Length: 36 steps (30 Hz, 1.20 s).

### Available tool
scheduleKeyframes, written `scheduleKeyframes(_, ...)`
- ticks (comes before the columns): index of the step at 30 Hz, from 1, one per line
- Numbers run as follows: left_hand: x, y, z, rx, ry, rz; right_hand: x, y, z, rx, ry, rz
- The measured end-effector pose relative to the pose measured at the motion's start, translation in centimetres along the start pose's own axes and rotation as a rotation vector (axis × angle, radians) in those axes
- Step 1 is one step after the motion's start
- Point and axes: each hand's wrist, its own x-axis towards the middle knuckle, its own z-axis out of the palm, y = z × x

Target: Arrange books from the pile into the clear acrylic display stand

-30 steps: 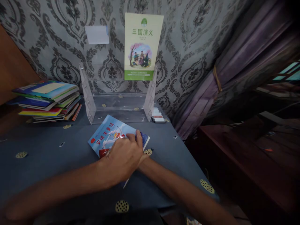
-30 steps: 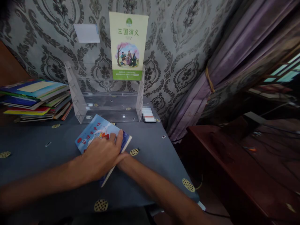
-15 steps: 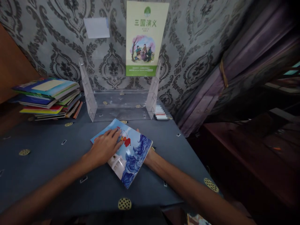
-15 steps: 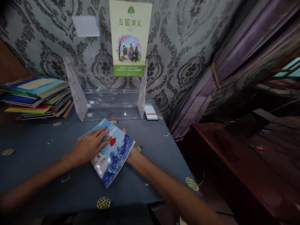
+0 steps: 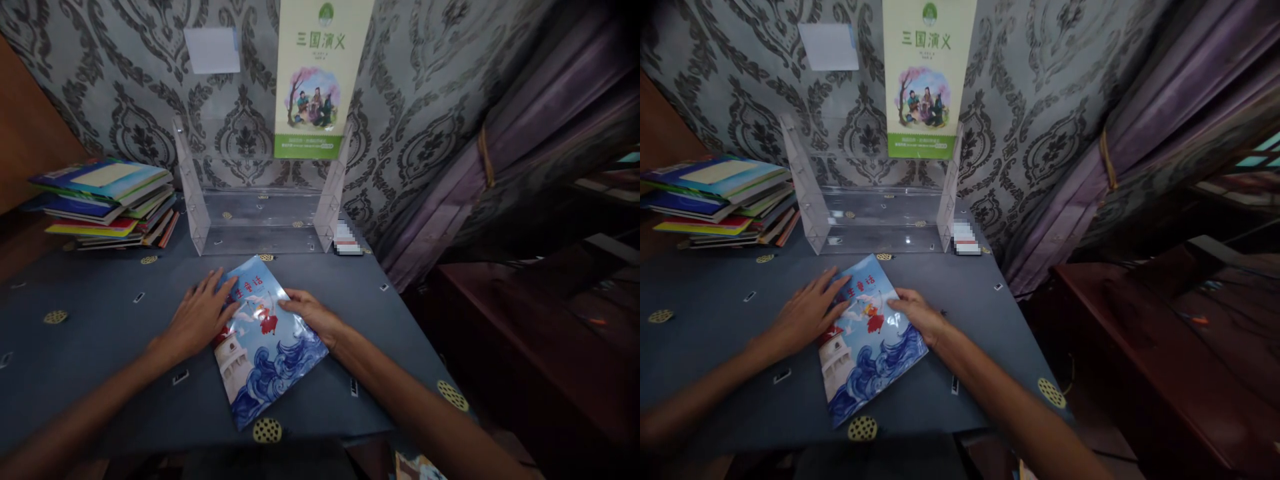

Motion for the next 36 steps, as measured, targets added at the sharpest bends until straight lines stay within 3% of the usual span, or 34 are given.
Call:
scheduleKeyframes(4, -0.2, -1.0, -0.1, 0.026, 0.029, -0.066, -1.1, 1.6, 1.2, 0.225, 0.17, -0.047)
scheduleKeyframes(8, 0.5, -2.2, 0.7, -0.013, -0.006, 0.028, -2.5, 3.5, 3.4, 0.4, 0.253, -0.162)
scheduleKeyframes(11, 1.4, -2.5, 1.5, -0.048, 0.001, 0.131, -3.6, 4.2, 4.9, 0.415, 0.164, -0.146)
scheduleKeyframes(14, 2.5, -2.4, 2.0, -0.035, 0.029, 0.177, -4.2, 4.2, 5.4, 0.339, -0.009, -0.065)
scheduleKeyframes(20, 4.8, -1.7, 2.4, -0.023, 0.043, 0.233, -4.1, 3.4, 4.1, 0.206, -0.25, 0.193)
scheduleKeyframes(26, 6.8, -0.9, 2.8, -0.03, 0.022, 0.262, -4.6, 2.5, 2.5, 0.031, -0.389, 0.281)
scheduleKeyframes(28, 7.1, -0.8, 3.0, -0.032, 0.029, 0.271, -4.4, 1.7, 1.7, -0.105, -0.363, 0.184)
scheduleKeyframes(33, 7.4, -0.7, 3.3, -0.042, 0.047, 0.299, -1.5, -1.1, -0.8, -0.416, -0.032, -0.382)
scheduleKeyframes(36, 7.7, -0.8, 3.2, -0.082, 0.041, 0.363, 1.5, -2.1, -1.9, -0.629, 0.06, -0.621)
